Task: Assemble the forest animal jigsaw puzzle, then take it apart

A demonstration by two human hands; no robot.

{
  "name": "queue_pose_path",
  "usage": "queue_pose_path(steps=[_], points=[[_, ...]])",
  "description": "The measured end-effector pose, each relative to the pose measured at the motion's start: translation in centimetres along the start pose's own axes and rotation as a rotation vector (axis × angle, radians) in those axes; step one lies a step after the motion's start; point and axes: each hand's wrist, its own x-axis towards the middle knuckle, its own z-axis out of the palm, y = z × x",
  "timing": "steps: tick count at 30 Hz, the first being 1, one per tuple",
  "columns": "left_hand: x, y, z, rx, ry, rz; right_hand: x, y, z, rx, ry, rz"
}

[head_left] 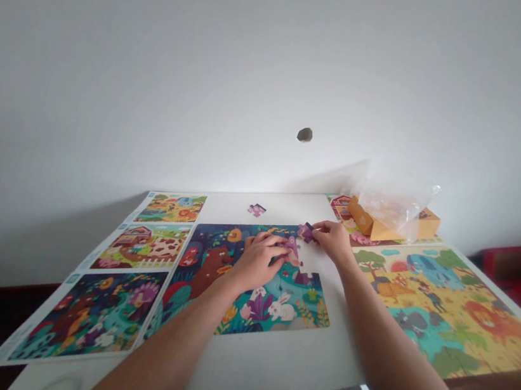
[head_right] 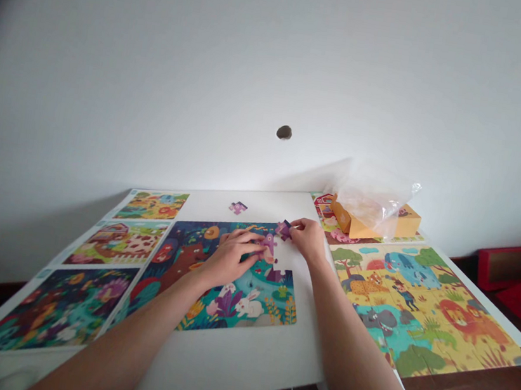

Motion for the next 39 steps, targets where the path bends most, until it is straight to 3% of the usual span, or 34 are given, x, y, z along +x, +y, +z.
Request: queue_pose_path(steps=[3,8,14,30,39], points=[[0.0,0.1,-0.1,0.006,-0.003,0.001,-0.5,-0.7,-0.5,-0.026,-0.099,0.02],[0.0,0.2,-0.1,0.014,-0.01,-0.003,-0.6,-1.1,-1.1,-0.075,-0.159,-0.073],[-0.1,0.1,0.0,0.017,-0.004,-0.007,-0.6,-0.9,-0.9,-0.022,-0.29,-0.005],[-0.1,0.2,-0.1,0.036,-0.022,0.005,-1.0,-1.0,-1.1,-0.236,-0.233,-0.118],[-0.1,0.2,-0.2,0.04,-0.035,0.013,-1.1,-1.0,-1.0,-0.332,-0.2,-0.251]])
